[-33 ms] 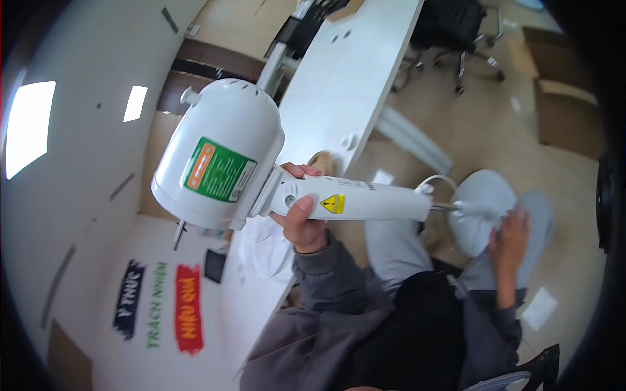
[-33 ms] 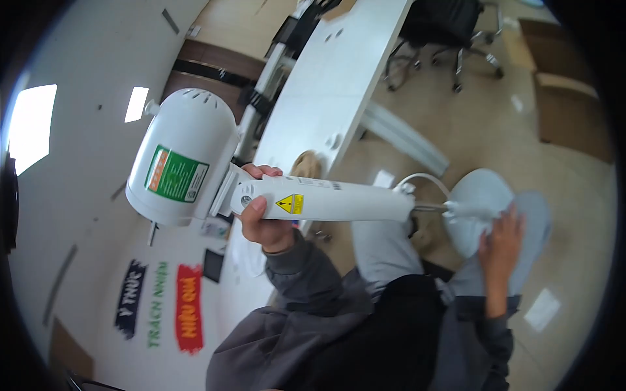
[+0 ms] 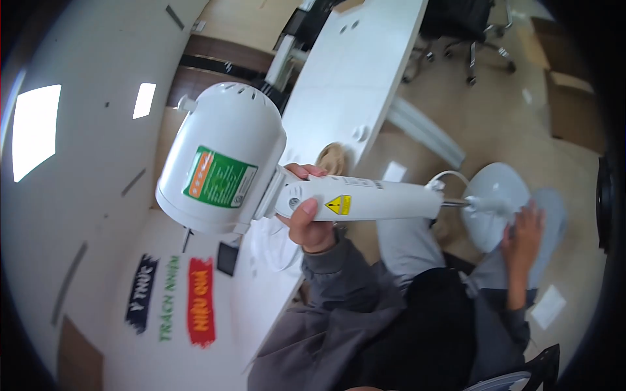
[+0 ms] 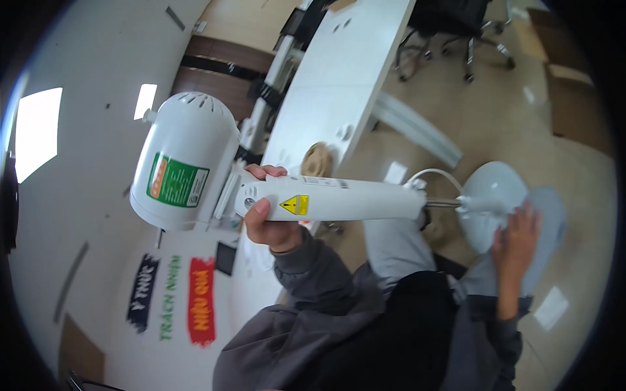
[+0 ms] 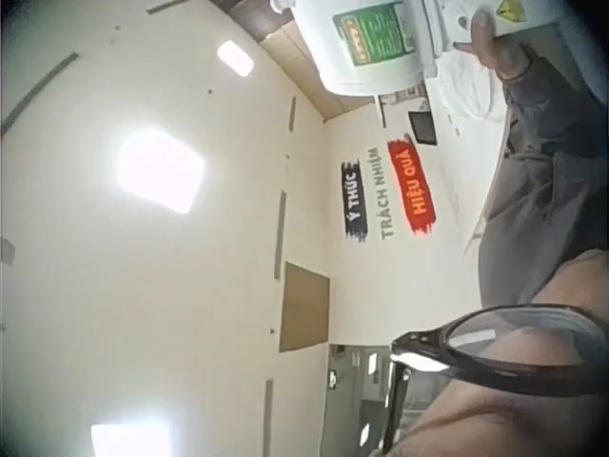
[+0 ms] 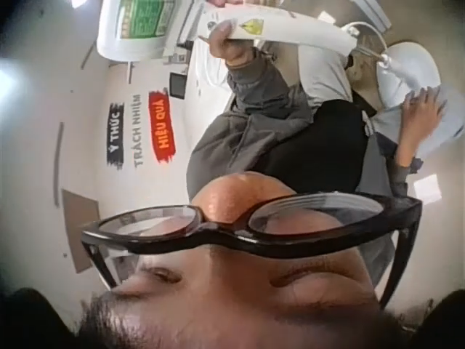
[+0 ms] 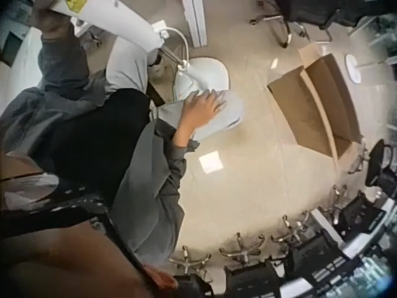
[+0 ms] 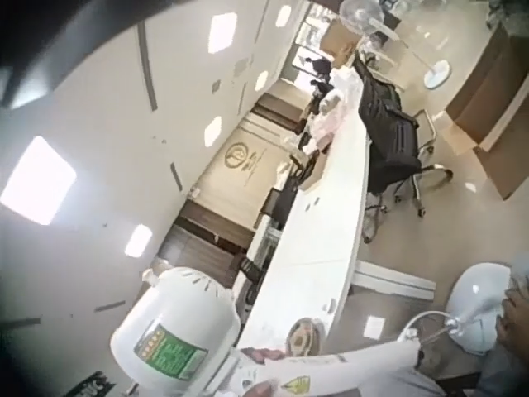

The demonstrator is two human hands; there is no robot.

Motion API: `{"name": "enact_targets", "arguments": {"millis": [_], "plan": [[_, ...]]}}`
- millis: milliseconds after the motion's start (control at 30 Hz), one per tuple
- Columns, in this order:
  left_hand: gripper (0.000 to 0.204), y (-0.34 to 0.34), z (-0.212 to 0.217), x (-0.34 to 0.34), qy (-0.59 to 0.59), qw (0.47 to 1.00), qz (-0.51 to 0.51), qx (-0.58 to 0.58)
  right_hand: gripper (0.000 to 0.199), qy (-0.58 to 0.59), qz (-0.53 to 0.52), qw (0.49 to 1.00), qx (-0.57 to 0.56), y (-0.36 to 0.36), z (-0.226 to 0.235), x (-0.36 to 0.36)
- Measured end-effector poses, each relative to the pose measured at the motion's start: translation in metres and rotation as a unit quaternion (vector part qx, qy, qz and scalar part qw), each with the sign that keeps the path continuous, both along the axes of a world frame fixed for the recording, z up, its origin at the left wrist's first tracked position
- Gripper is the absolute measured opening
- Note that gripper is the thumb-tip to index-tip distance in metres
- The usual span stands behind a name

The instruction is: Assemble a pedestal fan by attaching the motor head and fan guards.

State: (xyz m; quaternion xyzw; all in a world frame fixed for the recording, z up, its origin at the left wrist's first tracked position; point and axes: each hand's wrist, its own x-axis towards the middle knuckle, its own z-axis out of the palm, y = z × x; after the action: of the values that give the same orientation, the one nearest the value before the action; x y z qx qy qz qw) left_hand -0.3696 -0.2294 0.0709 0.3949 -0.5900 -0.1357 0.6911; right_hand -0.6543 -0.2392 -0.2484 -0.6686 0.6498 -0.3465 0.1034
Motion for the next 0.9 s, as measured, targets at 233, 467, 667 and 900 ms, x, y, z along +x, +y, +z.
{"name": "enact_targets", "arguments": {"millis": [233, 467, 667, 900], "plan": [[0.073, 0.064, -0.008, 0.048, -0.024, 0.999, -0.008, -0.038, 0.017, 0.038, 0.034, 0.998, -0.047, -0.007, -0.029, -0.007], [0.076, 0.130, -0.018, 0.089, 0.029, 0.995, -0.011, -0.096, 0.015, 0.069, 0.062, 0.993, -0.071, -0.012, -0.035, -0.001], [0.075, 0.164, -0.024, 0.128, 0.004, 0.990, -0.088, -0.113, 0.013, 0.077, 0.088, 0.991, -0.066, -0.009, -0.030, 0.015], [0.072, 0.194, -0.030, 0.152, -0.011, 0.984, -0.125, -0.129, 0.012, 0.075, 0.118, 0.988, -0.069, -0.011, -0.028, 0.022]]}}
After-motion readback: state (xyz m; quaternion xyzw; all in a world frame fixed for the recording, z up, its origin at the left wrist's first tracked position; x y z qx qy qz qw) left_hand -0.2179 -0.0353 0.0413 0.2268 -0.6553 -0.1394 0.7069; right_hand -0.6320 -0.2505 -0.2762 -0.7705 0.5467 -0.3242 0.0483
